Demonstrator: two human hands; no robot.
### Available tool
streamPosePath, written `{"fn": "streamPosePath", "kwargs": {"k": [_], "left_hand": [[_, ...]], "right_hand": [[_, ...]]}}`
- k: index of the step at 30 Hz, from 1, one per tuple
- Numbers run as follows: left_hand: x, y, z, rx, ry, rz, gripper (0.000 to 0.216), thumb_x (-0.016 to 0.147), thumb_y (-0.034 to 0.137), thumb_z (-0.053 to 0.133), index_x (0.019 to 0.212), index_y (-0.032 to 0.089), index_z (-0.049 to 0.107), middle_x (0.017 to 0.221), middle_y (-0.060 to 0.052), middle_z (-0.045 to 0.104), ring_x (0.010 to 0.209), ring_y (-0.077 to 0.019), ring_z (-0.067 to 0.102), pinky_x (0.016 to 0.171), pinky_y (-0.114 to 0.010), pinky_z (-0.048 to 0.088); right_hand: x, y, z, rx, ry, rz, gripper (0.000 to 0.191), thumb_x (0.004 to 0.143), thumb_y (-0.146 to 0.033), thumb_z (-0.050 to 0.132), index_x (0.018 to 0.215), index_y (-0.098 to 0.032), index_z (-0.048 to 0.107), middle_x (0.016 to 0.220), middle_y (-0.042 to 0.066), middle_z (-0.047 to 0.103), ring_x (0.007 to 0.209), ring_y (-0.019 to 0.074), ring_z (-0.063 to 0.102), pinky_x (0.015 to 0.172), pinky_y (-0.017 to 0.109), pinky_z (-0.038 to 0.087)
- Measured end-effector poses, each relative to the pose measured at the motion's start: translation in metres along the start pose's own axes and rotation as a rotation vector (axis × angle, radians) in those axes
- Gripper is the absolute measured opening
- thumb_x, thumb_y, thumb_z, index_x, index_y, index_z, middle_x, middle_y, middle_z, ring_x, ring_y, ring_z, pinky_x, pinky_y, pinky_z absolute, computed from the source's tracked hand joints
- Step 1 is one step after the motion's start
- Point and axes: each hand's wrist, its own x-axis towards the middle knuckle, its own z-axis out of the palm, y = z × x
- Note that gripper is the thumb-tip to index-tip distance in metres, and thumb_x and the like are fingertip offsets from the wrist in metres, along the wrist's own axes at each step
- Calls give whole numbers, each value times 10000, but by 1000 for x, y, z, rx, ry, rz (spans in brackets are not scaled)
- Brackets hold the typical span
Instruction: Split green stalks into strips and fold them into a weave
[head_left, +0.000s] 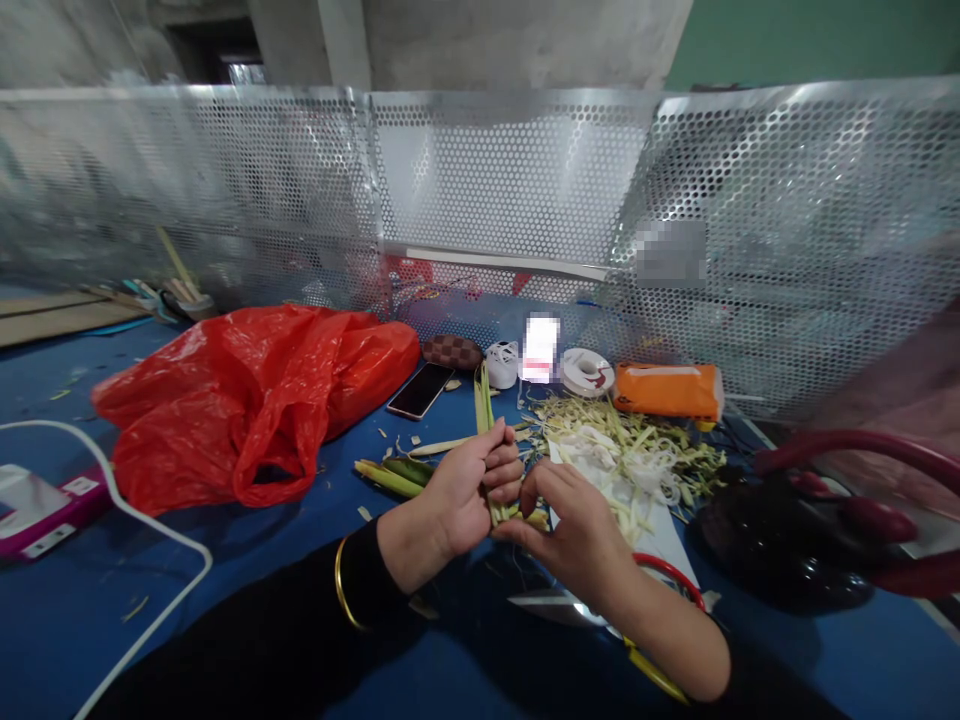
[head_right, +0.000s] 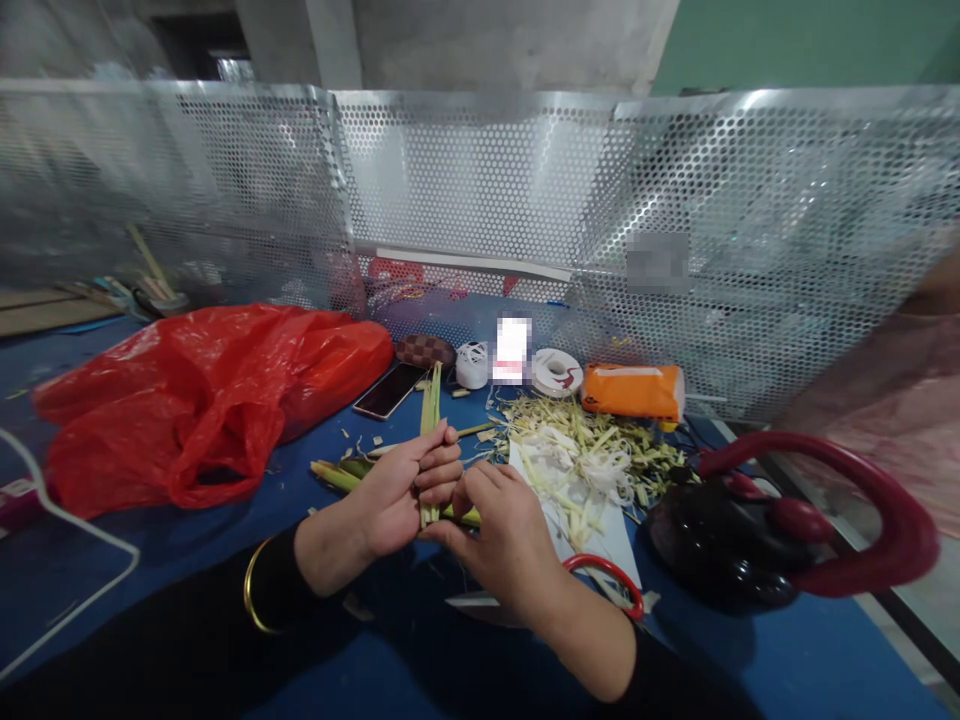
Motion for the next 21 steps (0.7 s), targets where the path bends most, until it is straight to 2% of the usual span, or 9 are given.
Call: {"fn": "streamPosePath", "kwargs": {"k": [3,6,9,11,13,15,17,21], "left_hand": [[0,-4,-2,179,37,49,242,921,307,493,732,157,489,464,112,239,350,-28,145,341,-150,107],[-2,-13,-3,424,63,103,247,879,339,538,705,172,488,456,108,264,369,-37,142,372,-172,90],[-4,-23,-3,653,7,187,262,836,376,576,682,180,493,466,98,299,395,-55,182,402,-201,131],[-5,-27,-5,822,-31,283,268,832,348,554,636,173,504,488,74,335,443,-72,250,444,-211,191],[-4,-28,-7,1015,-59,367,217,811,239,518,606,167,515,551,36,432,533,-99,367,514,-218,265],[-3,-28,-11,1171,-76,394,197,793,181,466,609,170,536,605,12,505,617,-128,450,577,-231,308],[-2,-27,-15,1249,-85,383,203,797,191,443,630,176,557,623,9,530,642,-142,475,597,-240,318],[-2,-26,-18,1264,-91,396,200,775,164,439,648,182,592,646,15,556,653,-138,482,599,-235,321]], "right_hand": [[2,1,-7,122,32,63,252,809,-395,663,712,-211,520,691,3,569,670,171,528,624,292,399],[7,5,-13,279,156,281,187,844,-392,598,860,-205,597,671,-9,544,633,160,515,603,284,414],[12,8,-15,486,182,473,294,802,-422,612,974,-184,631,573,-45,485,513,136,456,515,269,389],[15,9,-14,607,143,529,294,759,-428,641,911,-177,649,536,-53,471,485,127,443,488,262,376],[16,9,-13,653,132,557,258,720,-423,674,788,-175,652,526,-45,483,505,130,467,499,262,384],[16,7,-12,662,148,589,263,684,-424,705,707,-169,643,525,-35,500,517,131,477,501,260,383],[16,5,-12,692,156,612,289,657,-438,725,698,-163,648,512,-37,502,487,118,453,471,250,365],[17,1,-11,752,144,632,330,643,-459,746,720,-152,654,494,-48,495,442,95,412,433,230,328]]}}
